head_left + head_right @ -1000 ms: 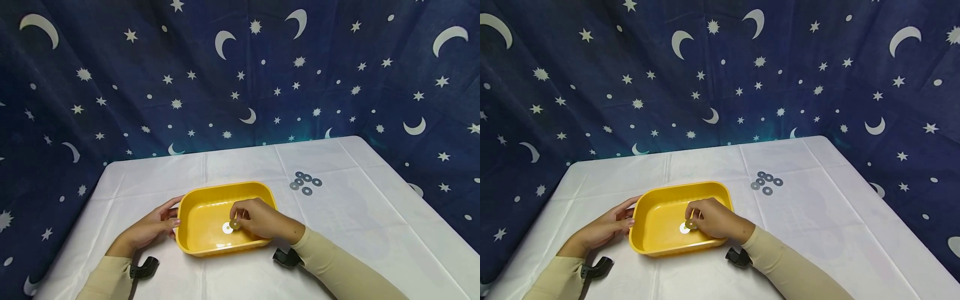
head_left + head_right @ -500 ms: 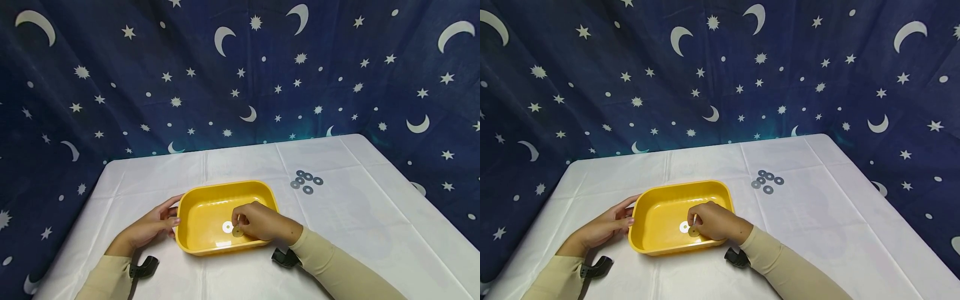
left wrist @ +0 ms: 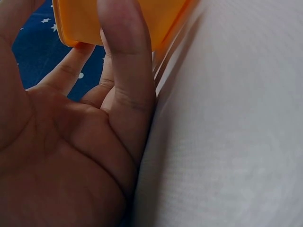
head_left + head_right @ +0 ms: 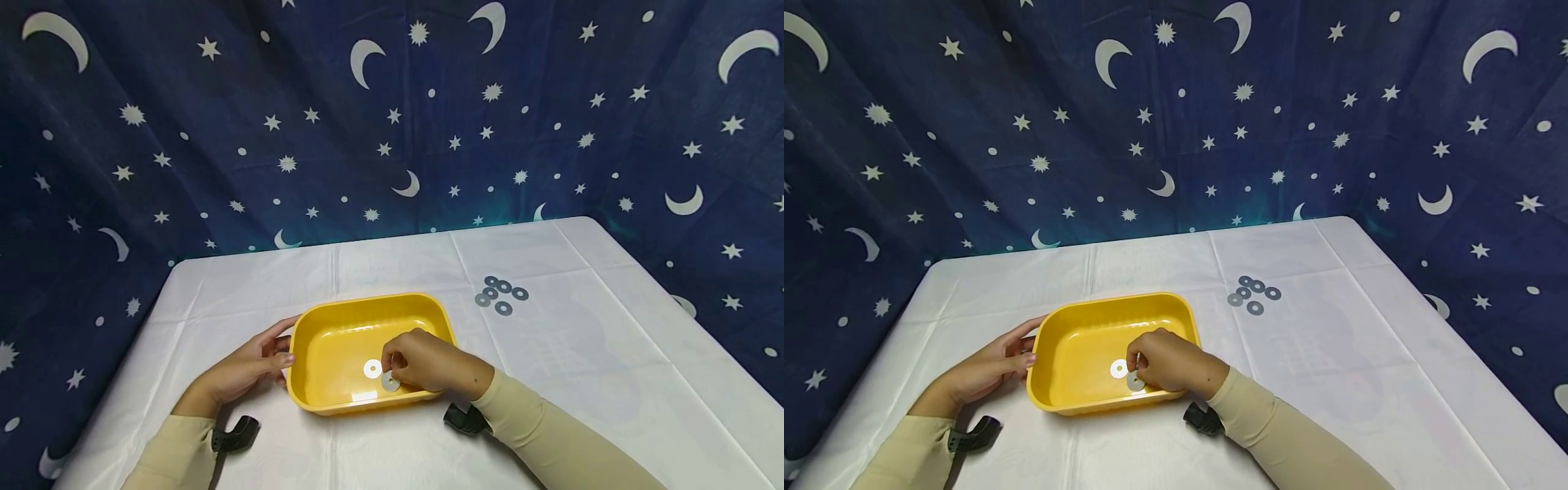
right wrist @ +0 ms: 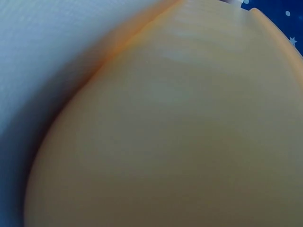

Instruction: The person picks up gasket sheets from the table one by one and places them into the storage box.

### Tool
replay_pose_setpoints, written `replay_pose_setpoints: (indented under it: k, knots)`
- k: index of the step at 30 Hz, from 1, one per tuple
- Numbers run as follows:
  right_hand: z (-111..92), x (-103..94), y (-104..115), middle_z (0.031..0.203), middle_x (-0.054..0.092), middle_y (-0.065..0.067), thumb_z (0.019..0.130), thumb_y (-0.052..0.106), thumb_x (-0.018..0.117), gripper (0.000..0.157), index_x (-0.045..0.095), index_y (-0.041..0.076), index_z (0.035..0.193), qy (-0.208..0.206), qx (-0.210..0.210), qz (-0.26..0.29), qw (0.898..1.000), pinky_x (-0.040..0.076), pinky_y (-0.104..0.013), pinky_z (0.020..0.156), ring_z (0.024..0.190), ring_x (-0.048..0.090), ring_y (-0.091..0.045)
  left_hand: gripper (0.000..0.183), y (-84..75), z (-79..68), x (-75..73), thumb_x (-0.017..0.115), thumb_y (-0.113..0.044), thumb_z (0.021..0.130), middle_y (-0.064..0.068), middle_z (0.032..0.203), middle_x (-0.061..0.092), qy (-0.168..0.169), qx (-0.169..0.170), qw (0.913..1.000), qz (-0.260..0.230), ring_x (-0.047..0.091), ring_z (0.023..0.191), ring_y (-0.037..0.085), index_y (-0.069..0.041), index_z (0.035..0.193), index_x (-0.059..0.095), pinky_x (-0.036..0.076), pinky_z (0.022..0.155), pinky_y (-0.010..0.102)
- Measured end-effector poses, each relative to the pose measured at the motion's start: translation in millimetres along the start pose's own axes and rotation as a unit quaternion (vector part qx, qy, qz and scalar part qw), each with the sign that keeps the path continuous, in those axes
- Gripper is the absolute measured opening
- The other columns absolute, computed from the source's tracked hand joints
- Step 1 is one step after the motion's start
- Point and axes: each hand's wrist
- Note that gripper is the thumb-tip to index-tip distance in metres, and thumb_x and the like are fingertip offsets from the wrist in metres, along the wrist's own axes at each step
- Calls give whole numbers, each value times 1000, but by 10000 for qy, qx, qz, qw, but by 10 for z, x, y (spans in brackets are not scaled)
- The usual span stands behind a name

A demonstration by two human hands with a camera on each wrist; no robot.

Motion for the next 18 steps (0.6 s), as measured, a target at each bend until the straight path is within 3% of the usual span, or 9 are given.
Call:
replay_pose_setpoints:
  k: [18]
  knots:
    - [-3, 13, -19, 64, 56, 13, 85, 1, 68, 15, 75, 13, 82, -151, -57, -35, 9999, 43, -17, 59, 58, 46, 1, 69, -6, -1, 9, 56, -12, 101, 15, 131, 55, -54, -26, 10000, 50, 65, 93, 19, -14, 159, 18, 59, 73, 31]
Point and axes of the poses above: each hand's wrist, its own z-axis towards the middle knuckle, its own x-axis out of the palm, y = z × x
